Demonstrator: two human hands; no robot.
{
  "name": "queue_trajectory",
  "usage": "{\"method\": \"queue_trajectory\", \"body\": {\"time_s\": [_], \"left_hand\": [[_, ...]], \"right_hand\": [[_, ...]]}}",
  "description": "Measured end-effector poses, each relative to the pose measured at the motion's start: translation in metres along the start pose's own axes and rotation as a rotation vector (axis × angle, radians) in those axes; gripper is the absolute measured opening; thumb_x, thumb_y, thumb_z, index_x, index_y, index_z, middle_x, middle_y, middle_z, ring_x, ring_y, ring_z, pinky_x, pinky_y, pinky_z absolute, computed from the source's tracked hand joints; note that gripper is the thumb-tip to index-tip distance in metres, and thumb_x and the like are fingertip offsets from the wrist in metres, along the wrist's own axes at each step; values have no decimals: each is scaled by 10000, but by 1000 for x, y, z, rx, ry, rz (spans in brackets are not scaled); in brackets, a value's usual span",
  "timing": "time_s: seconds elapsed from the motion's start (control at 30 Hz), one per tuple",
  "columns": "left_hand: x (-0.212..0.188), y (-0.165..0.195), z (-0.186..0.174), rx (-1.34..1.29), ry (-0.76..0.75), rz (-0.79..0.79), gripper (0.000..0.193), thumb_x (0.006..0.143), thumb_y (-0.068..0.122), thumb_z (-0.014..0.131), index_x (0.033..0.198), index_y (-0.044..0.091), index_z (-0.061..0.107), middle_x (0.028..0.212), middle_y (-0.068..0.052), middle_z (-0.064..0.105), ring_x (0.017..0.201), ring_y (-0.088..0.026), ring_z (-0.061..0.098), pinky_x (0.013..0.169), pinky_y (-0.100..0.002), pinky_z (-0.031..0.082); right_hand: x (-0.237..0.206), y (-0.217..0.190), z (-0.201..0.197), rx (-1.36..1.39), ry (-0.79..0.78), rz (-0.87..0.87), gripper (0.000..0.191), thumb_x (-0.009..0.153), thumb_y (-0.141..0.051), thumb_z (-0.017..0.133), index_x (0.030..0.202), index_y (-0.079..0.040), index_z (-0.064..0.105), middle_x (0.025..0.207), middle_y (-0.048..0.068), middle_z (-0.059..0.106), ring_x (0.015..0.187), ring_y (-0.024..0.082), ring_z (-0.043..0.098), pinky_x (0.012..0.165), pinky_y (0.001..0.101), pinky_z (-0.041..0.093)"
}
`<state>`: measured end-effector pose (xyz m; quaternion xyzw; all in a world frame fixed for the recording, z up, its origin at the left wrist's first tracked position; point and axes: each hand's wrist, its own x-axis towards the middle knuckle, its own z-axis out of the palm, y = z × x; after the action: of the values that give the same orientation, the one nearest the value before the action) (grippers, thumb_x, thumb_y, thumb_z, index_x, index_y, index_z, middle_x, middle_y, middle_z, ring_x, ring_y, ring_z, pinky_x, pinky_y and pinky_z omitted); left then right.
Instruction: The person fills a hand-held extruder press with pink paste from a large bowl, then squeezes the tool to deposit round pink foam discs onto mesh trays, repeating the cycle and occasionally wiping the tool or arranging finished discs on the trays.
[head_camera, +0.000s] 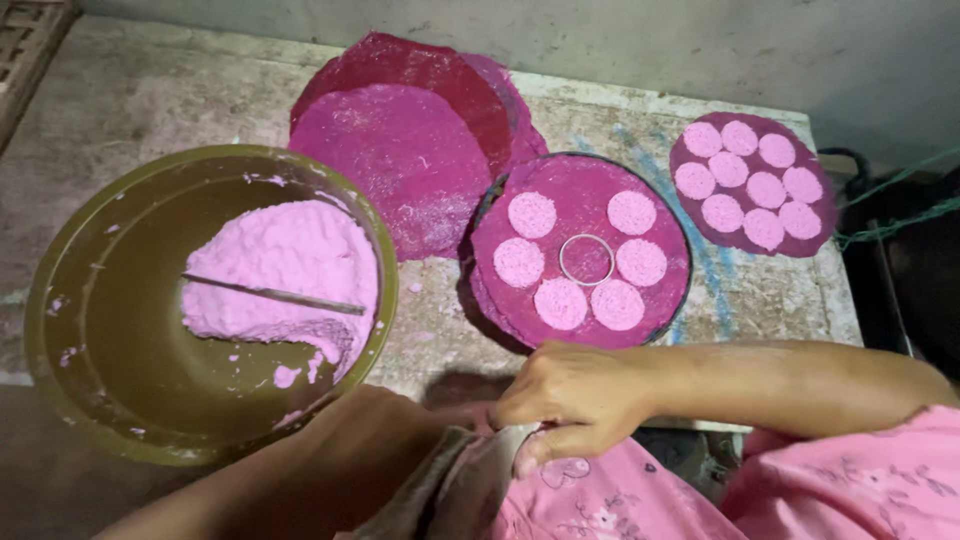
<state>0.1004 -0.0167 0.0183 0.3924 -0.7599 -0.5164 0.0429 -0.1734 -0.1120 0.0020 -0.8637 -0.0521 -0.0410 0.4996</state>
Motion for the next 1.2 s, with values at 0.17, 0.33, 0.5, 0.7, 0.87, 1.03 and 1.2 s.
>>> {"method": "queue_trajectory", "body": {"time_s": [0.17,0.33,0.5,0.7,0.87,1.03,1.2], "left_hand": [[-38,-33,-8,-19,191,-147,366,881,280,652,1232,239,743,903,-65,744,784,-189,751,681,-363,586],[-99,-100,-26,-773,114,304,431,918,319,643,1296,111,630,1082,-139,660,929,-242,707,796,-404,565],[-48,-158,-2,-1444,-58,568,563,956,358,635,1359,-17,517,1261,-213,576,1075,-295,663,910,-444,544],[-35,-155,-21,-1386,-249,491,840,945,513,647,1552,-4,384,1594,-309,343,1416,-386,498,1194,-524,401],[-33,-155,-18,-1437,-89,507,667,935,501,666,1400,51,505,1511,-190,438,1328,-354,525,1140,-505,416],[15,-197,33,-1274,341,270,396,977,303,755,1132,-29,605,989,-96,597,869,-238,560,838,-428,502],[15,-263,64,-1267,656,-86,292,885,168,687,1146,37,681,988,-33,645,868,-188,581,727,-354,459]], "right_hand": [[18,10,7,136,21,31,466,1088,-431,596,874,-29,497,766,144,522,721,379,588,645,474,416],[32,0,-49,-584,173,-43,377,928,-428,690,811,-94,562,701,83,517,632,303,575,573,442,426],[66,1,-100,-1520,164,-294,204,896,-279,739,1015,-127,674,836,-11,568,777,167,595,642,321,461],[72,3,-113,-1573,317,-316,152,970,-210,762,1090,-150,690,1006,-5,647,1022,164,623,990,340,510],[71,11,-120,-1637,311,-314,182,979,-173,766,1155,-156,723,1045,9,636,1054,180,617,1003,349,492],[43,64,-108,-1325,694,-9,384,927,-95,713,1305,-163,698,1265,74,588,1192,242,552,1024,421,454],[-58,162,-96,-579,887,910,297,919,-19,578,1190,-77,684,1169,172,590,1145,335,581,1015,425,474]]}}
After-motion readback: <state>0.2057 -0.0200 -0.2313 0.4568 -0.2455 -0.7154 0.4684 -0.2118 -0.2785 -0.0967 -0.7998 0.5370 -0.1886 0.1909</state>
